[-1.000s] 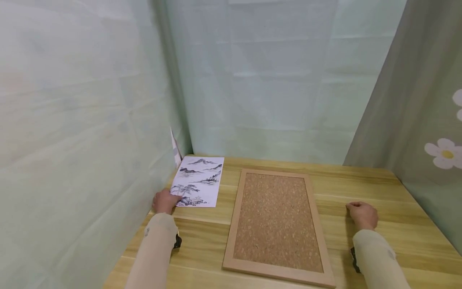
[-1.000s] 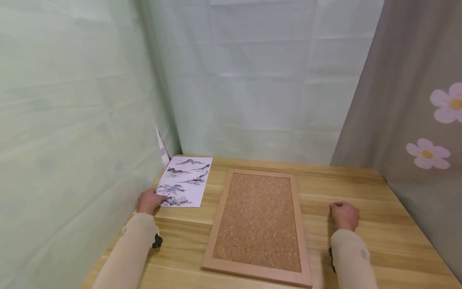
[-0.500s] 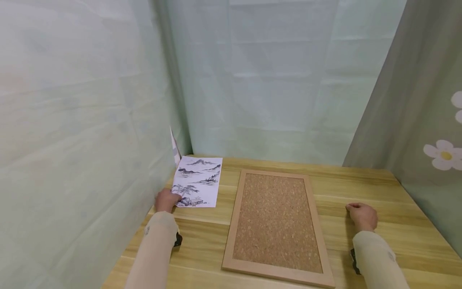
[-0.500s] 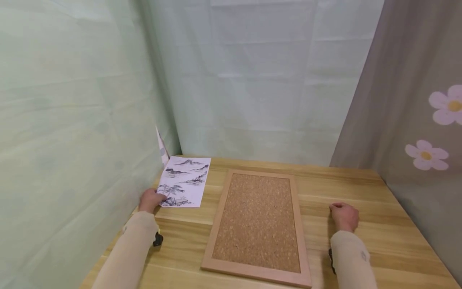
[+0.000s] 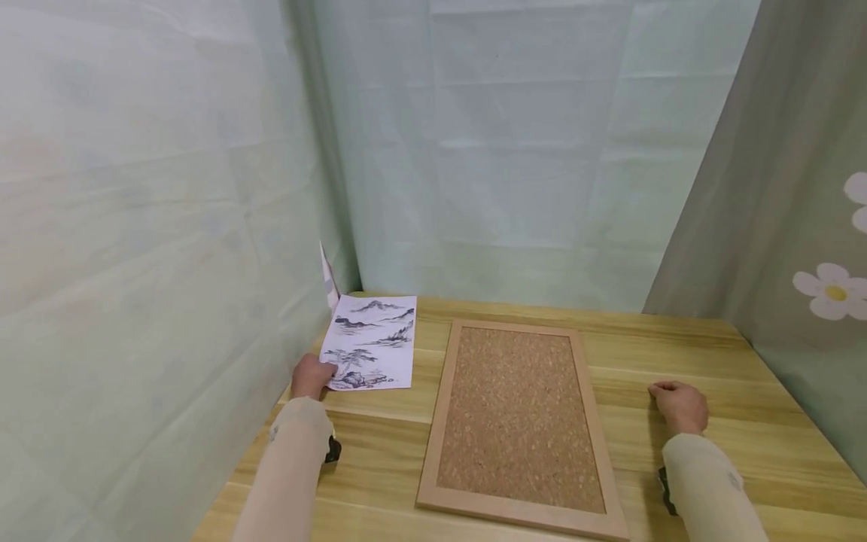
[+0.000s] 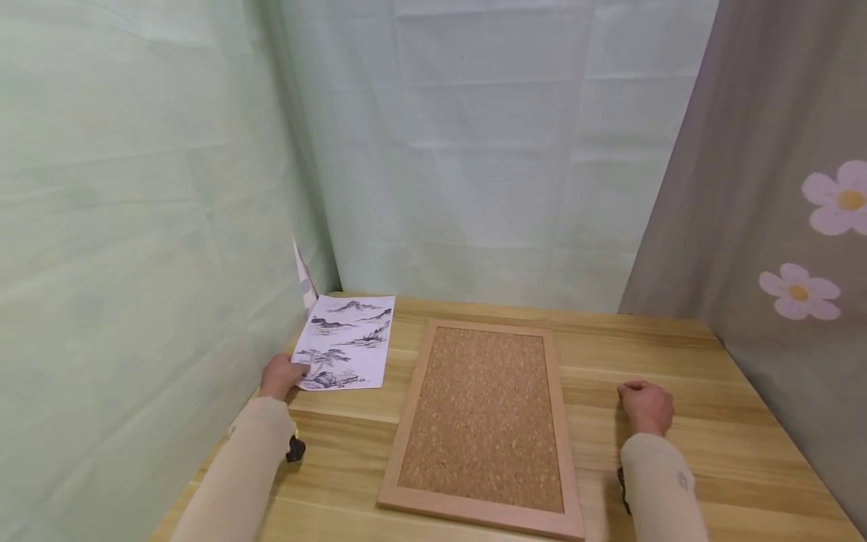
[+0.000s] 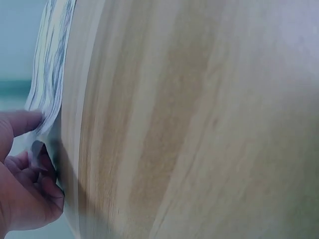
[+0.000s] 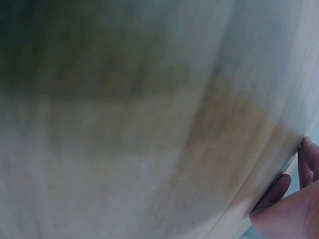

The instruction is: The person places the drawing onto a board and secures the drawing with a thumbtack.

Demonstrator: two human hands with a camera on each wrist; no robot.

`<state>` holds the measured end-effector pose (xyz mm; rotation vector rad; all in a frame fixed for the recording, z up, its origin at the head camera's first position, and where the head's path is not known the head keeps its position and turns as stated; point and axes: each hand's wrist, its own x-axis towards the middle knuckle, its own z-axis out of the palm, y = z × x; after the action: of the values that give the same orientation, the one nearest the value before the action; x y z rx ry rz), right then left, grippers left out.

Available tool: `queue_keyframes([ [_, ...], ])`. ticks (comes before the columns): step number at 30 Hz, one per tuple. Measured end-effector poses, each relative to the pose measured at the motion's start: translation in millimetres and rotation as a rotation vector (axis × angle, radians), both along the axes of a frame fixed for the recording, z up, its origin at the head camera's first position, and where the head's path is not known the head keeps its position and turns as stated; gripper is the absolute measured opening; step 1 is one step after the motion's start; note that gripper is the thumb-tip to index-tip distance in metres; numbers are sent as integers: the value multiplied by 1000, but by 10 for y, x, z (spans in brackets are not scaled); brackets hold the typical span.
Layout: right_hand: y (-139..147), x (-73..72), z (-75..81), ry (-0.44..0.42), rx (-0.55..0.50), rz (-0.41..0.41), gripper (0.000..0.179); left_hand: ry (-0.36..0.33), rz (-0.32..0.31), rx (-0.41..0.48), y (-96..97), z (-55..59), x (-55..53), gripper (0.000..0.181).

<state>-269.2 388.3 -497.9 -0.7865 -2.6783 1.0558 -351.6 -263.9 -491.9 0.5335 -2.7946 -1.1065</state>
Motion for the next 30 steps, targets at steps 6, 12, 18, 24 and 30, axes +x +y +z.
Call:
queue_keyframes([
  [6, 10, 4, 12, -4, -12, -7, 34, -5, -6, -50, -2, 41, 34, 38],
  [12, 1, -6, 7, -8, -14, -7, 34, 50, -1, 39, -25, -13, 1, 36],
  [18, -5, -16, -6, 0, -10, 0, 34, 48, 17, 420, -41, -48, -72, 36],
  [24, -7, -15, 0, -11, -10, 10, 34, -7, 37, 633, -44, 99, -54, 42],
  [30, -4, 8, 13, -27, -17, 13, 35, 50, 9, 802, 65, 258, -29, 41],
])
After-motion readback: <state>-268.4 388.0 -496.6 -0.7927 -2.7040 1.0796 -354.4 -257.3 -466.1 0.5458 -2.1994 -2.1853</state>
